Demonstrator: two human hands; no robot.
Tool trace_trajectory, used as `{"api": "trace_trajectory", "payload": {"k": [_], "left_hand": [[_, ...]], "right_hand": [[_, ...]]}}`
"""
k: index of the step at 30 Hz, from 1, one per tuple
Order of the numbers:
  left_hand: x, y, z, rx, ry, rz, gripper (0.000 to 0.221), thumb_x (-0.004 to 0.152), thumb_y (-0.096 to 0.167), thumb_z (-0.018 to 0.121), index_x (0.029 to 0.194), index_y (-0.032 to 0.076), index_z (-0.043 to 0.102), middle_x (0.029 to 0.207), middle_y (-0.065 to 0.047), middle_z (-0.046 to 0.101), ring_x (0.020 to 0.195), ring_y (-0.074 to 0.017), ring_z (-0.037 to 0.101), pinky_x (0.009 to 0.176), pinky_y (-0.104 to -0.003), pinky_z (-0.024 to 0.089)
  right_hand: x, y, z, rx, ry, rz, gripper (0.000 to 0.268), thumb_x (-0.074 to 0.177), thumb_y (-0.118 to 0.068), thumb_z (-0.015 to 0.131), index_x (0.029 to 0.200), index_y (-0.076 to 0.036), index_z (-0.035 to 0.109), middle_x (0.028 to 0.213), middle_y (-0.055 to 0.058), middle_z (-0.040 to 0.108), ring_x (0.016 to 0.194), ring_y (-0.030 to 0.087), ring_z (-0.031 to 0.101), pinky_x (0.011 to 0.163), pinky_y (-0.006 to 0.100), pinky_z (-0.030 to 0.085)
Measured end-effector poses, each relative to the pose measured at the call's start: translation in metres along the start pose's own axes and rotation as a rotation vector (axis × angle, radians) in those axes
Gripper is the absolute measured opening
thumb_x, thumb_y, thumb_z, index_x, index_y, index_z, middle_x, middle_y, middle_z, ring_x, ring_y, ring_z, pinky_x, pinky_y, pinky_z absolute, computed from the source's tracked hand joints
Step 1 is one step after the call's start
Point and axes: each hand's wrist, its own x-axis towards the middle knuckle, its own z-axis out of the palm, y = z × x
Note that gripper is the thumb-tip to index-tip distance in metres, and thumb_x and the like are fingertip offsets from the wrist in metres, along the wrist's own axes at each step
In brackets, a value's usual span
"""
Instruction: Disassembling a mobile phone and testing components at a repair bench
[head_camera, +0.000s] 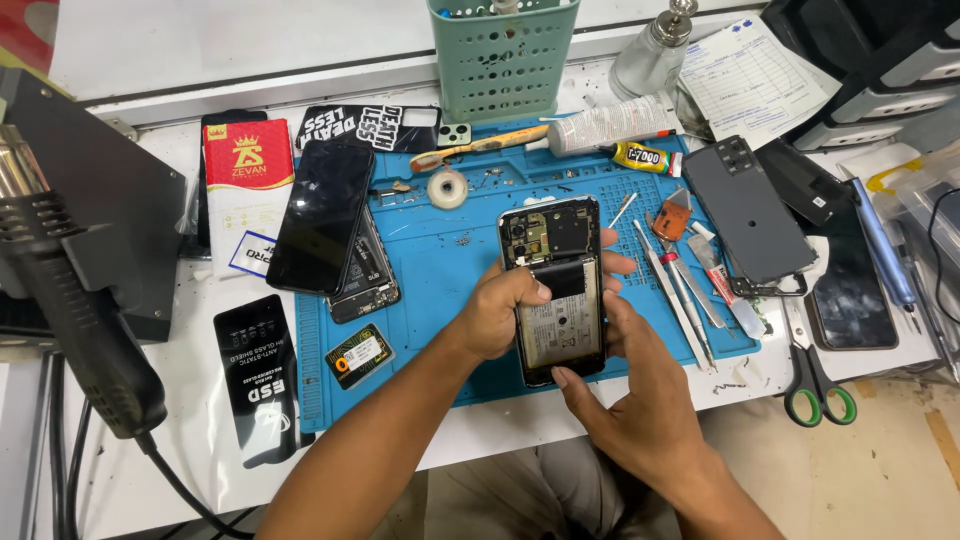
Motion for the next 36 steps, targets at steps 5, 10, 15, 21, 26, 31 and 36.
{"api": "trace_trajectory", "payload": {"k": [5,10,15,21,26,31,36], "left_hand": [[0.0,-0.001,-0.002,0.02,0.0,0.008,0.081,0.083,0.017,0.056,0.16,-0.003,0.037,0.15,-0.024,0.055,0.124,-0.0318,0.063,0.106,-0.056,0.052],[0.001,-0.003,-0.003,-0.04,0.0,-0.011,0.082,0.083,0.014,0.055,0.161,-0.002,0.034,0.151,-0.023,0.054,0.126,-0.0317,0.061,0.105,-0.058,0.052],[0.001,-0.001,-0.001,0.022,0.013,0.0,0.08,0.084,0.017,0.056,0.16,-0.002,0.037,0.149,-0.023,0.056,0.124,-0.0282,0.063,0.104,-0.051,0.053],[0.002,-0.007,-0.004,0.118,0.046,0.007,0.075,0.086,0.013,0.052,0.158,0.0,0.039,0.147,-0.021,0.059,0.12,-0.0319,0.065,0.104,-0.049,0.052],[0.005,0.002,0.0,0.413,0.124,0.06,0.066,0.089,0.011,0.055,0.153,0.001,0.045,0.147,-0.014,0.06,0.133,-0.0275,0.06,0.115,-0.046,0.049],[-0.004,0.058,0.023,0.84,0.299,0.173,0.084,0.089,0.045,0.064,0.159,0.009,0.034,0.159,-0.013,0.043,0.142,-0.0257,0.049,0.121,-0.039,0.041],[-0.012,0.082,0.057,1.966,0.222,0.0,0.106,0.07,0.052,0.09,0.153,0.011,0.04,0.156,-0.012,0.047,0.144,-0.0354,0.04,0.117,-0.052,0.027]], "right_hand": [[0.0,-0.005,0.003,-0.021,-0.016,0.009,0.096,0.077,-0.026,0.085,0.151,0.007,0.034,0.146,0.021,0.055,0.112,0.03,0.063,0.089,0.04,0.055],[-0.002,-0.005,0.007,-0.028,-0.022,0.028,0.099,0.076,-0.028,0.085,0.153,0.007,0.032,0.129,0.018,0.06,0.105,0.029,0.061,0.083,0.039,0.056],[-0.001,-0.01,0.01,-0.025,-0.015,0.043,0.108,0.071,-0.029,0.09,0.153,0.005,0.029,0.146,0.022,0.051,0.136,0.036,0.05,0.102,0.044,0.049],[0.0,-0.011,0.024,-0.109,-0.01,0.219,0.141,0.057,-0.045,0.099,0.159,0.007,0.016,0.151,0.023,0.04,0.143,0.037,0.041,0.103,0.048,0.048],[0.021,-0.002,0.009,-0.039,-0.03,0.178,0.127,0.06,-0.028,0.092,0.157,0.007,0.018,0.144,0.025,0.042,0.136,0.039,0.046,0.104,0.047,0.044],[0.067,0.01,-0.037,-0.014,-0.229,0.124,0.114,0.057,-0.01,0.075,0.159,-0.002,0.026,0.139,0.02,0.046,0.129,0.035,0.046,0.104,0.043,0.039],[0.102,0.024,-0.044,-0.349,-0.57,-0.239,0.102,0.057,-0.025,0.079,0.152,-0.01,0.042,0.137,0.017,0.056,0.127,0.038,0.047,0.105,0.053,0.03]]}}
